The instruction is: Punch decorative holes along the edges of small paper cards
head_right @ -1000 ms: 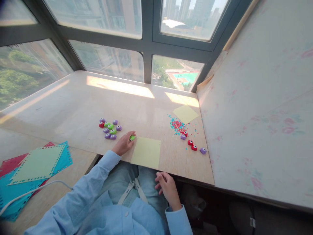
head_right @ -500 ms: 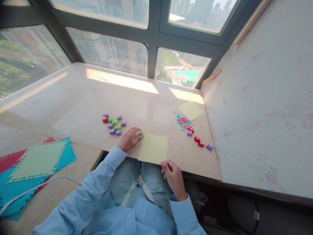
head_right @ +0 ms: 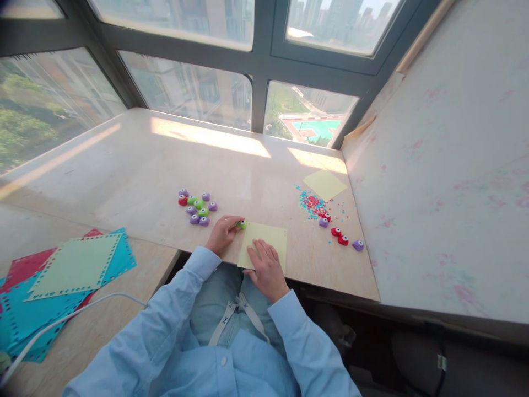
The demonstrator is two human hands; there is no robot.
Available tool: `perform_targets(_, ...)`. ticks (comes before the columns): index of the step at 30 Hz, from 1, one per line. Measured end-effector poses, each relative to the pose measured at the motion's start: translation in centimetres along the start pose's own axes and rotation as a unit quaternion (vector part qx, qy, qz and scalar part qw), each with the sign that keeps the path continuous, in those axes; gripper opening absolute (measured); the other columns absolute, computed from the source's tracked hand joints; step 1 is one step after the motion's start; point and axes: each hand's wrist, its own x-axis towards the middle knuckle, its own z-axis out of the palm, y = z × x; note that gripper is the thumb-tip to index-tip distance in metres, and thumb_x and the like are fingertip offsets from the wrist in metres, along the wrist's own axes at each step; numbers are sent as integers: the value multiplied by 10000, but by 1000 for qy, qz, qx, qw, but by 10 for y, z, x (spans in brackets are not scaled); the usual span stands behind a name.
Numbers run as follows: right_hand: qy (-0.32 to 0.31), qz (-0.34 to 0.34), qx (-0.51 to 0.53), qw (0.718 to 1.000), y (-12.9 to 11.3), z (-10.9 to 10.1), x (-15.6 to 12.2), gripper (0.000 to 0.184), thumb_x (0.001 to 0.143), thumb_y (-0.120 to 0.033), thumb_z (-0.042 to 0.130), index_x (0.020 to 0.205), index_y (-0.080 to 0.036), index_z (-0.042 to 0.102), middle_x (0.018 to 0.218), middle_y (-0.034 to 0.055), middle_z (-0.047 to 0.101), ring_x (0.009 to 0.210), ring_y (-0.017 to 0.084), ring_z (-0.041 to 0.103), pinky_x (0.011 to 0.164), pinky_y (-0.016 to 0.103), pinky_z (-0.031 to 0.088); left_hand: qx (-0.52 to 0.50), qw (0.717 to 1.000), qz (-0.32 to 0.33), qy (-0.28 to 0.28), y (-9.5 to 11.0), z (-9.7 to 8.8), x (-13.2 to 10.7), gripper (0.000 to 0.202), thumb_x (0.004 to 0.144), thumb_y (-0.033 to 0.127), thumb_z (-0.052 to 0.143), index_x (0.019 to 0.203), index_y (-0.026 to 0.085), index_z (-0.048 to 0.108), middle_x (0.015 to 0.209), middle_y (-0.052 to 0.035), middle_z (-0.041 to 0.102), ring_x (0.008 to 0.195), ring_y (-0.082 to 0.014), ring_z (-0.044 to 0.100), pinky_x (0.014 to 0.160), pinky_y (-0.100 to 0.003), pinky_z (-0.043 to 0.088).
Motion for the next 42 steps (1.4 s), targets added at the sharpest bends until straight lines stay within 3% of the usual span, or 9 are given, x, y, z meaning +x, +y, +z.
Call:
perform_targets(9,66,6,32,997,2,10,-3,381,937,-282,539,1288,-153,611,1411,154,546,1368,271,439,1111,483,386,-8,1000,-20,-2,3,-1,2,336,800,58,595,1079,212,702,1025,-54,741,989,-206,644,911,-378,537)
perform_targets(14,101,21,44,994,2,13,0,395,956,-204,463,1332,-167,578,1414,146,545,1378,255,430,1120,484,384,-9,1000,-27,-7,4,-2,2,334,798,73,597,1085,207,704,1039,-61,740,1004,-211,646,929,-393,538)
perform_targets(18,89,14,29,996,1,15,2,444,908,-127,474,1334,-197,577,1432,141,528,1400,256,398,1129,507,362,-9,999,-32,-7,4,-2,2,331,801,79,593,1079,217,707,1042,-53,741,1006,-209,648,937,-397,537)
perform_targets(24,57,8,-6,998,-2,13,6,399,893,-138,533,1284,-163,607,1406,166,547,1369,286,433,1132,498,349,-3,999,-36,-5,4,-1,2,332,795,67,608,1083,199,708,1045,-62,739,993,-208,646,941,-385,530)
perform_targets(42,71,23,12,997,-6,16,5,427,889,-131,506,1304,-188,592,1418,159,536,1380,271,417,1126,506,356,8,999,-31,-4,7,-2,1,324,810,100,586,1087,222,702,1027,-50,743,973,-206,651,911,-380,540)
